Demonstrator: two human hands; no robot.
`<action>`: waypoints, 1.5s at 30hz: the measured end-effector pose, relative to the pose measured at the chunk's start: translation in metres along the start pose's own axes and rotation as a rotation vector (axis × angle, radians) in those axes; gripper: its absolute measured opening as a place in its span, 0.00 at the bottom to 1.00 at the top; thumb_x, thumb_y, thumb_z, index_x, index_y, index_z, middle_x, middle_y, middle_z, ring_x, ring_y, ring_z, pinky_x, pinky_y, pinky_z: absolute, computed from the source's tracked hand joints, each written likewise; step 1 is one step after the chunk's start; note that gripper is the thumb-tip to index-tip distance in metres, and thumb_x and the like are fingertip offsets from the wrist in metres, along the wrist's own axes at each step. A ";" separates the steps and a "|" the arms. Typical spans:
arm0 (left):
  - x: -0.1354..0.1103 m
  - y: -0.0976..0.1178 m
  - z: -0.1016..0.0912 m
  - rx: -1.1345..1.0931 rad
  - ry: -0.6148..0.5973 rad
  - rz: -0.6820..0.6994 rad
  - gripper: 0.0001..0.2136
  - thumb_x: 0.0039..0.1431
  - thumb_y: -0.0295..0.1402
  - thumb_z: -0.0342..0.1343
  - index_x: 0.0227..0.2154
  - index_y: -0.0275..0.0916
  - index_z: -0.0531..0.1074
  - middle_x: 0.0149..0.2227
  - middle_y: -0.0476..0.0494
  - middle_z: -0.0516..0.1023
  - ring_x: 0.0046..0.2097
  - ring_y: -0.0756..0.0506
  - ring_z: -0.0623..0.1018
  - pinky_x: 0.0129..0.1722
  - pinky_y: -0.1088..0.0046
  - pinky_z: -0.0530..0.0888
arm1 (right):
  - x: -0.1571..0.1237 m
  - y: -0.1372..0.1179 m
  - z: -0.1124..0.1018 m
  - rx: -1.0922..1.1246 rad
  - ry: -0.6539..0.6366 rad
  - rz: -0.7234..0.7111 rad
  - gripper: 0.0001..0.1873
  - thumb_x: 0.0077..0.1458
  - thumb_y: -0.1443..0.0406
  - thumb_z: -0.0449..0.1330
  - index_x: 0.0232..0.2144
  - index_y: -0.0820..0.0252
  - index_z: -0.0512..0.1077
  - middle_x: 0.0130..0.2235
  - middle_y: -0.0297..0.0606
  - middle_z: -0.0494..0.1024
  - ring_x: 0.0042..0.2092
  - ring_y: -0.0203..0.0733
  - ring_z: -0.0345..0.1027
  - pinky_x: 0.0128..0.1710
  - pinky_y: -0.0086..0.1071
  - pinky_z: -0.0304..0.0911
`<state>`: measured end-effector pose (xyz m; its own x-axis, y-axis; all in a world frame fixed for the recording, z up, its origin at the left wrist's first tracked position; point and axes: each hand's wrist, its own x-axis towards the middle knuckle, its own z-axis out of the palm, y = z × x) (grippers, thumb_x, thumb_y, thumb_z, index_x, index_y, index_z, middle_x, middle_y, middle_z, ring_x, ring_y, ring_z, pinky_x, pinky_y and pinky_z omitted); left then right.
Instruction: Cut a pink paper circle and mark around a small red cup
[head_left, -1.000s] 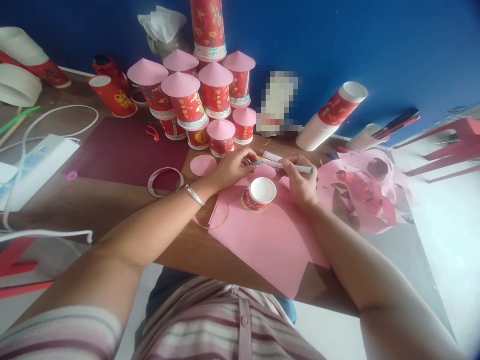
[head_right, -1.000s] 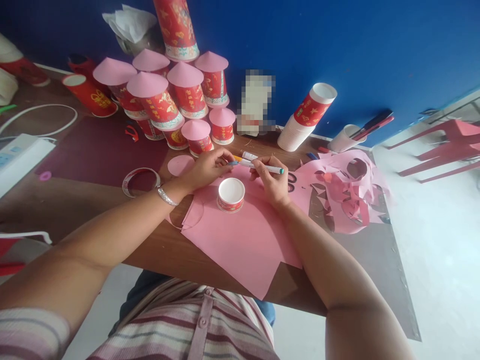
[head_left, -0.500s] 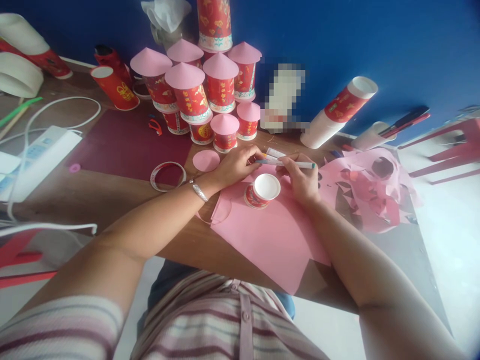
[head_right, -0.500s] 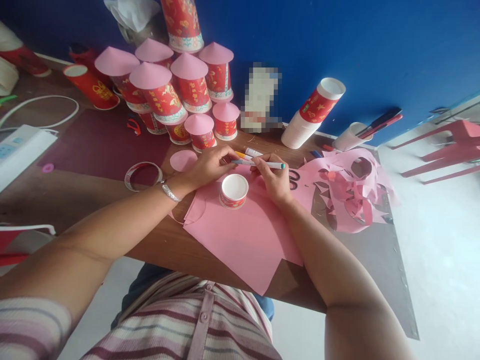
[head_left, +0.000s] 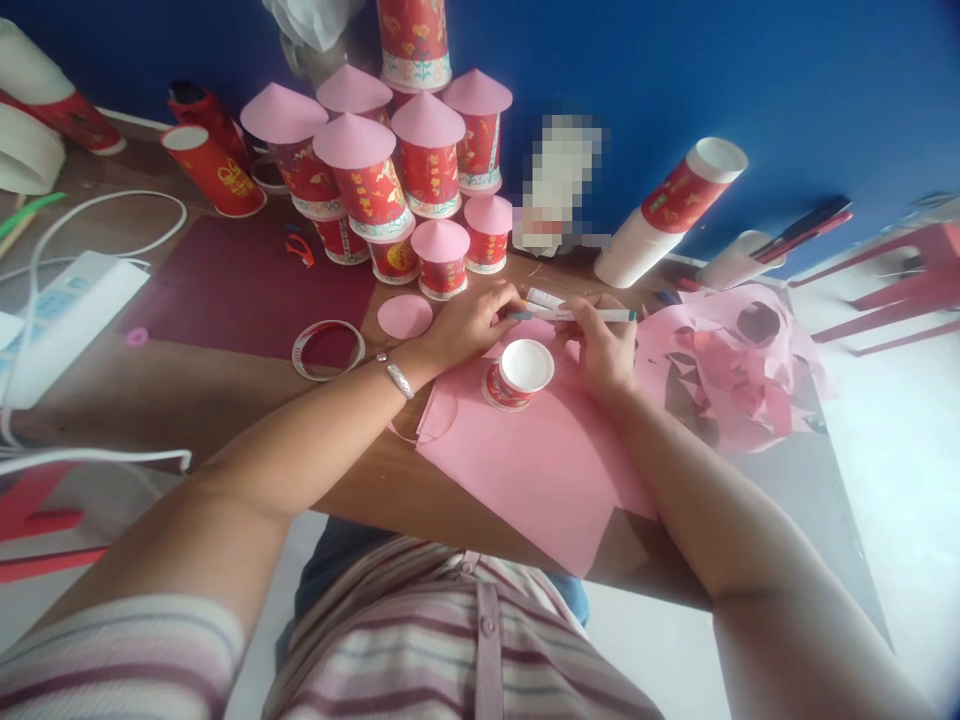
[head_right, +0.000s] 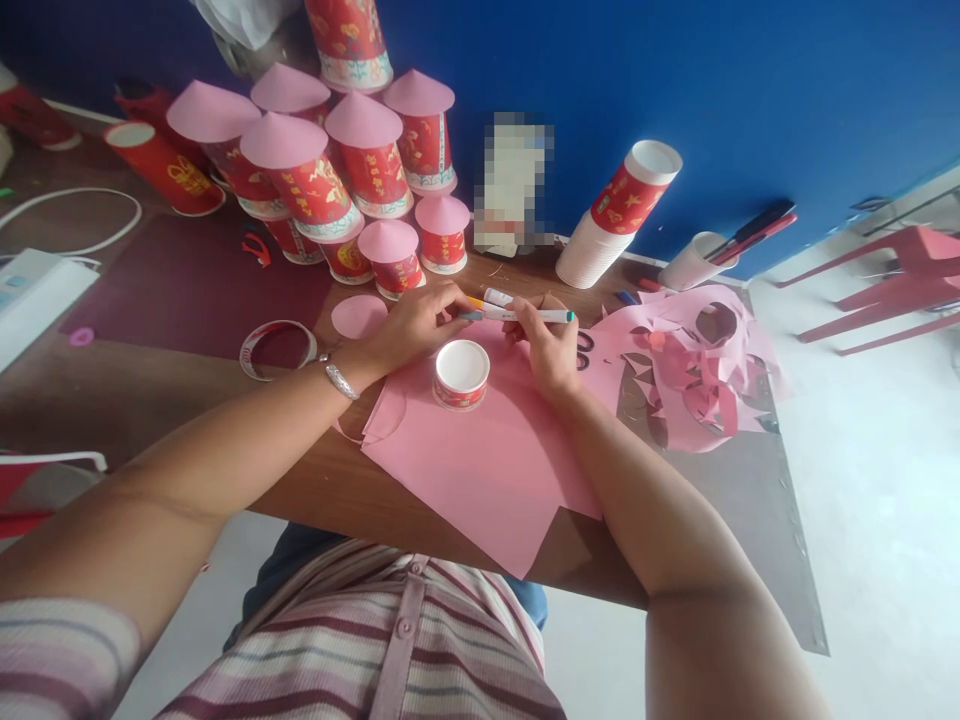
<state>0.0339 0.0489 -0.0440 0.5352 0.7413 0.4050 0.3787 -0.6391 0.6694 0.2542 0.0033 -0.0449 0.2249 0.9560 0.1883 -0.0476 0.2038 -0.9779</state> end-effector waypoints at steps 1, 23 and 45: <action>0.000 0.002 -0.002 0.026 -0.017 -0.015 0.06 0.72 0.35 0.61 0.44 0.39 0.79 0.43 0.43 0.84 0.43 0.45 0.81 0.47 0.67 0.78 | 0.002 0.001 -0.001 0.018 0.037 -0.005 0.27 0.52 0.41 0.76 0.27 0.53 0.73 0.23 0.29 0.75 0.21 0.35 0.66 0.21 0.31 0.67; -0.003 0.029 -0.030 -0.649 -0.536 -0.136 0.32 0.45 0.43 0.82 0.52 0.44 0.77 0.51 0.39 0.83 0.50 0.39 0.84 0.47 0.63 0.82 | -0.002 -0.006 -0.003 -0.137 -0.090 -0.100 0.31 0.58 0.32 0.70 0.36 0.51 0.76 0.30 0.30 0.78 0.25 0.35 0.68 0.27 0.34 0.66; -0.003 0.012 -0.010 -1.042 -0.069 -0.391 0.23 0.63 0.56 0.64 0.46 0.40 0.77 0.44 0.35 0.87 0.54 0.33 0.87 0.50 0.53 0.85 | -0.015 -0.022 0.002 -0.270 0.059 -0.343 0.21 0.68 0.44 0.66 0.37 0.49 0.66 0.24 0.25 0.71 0.24 0.37 0.70 0.28 0.36 0.66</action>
<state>0.0296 0.0412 -0.0308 0.5708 0.8202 0.0380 -0.2707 0.1443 0.9518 0.2499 -0.0154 -0.0263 0.2389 0.8272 0.5087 0.2943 0.4375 -0.8497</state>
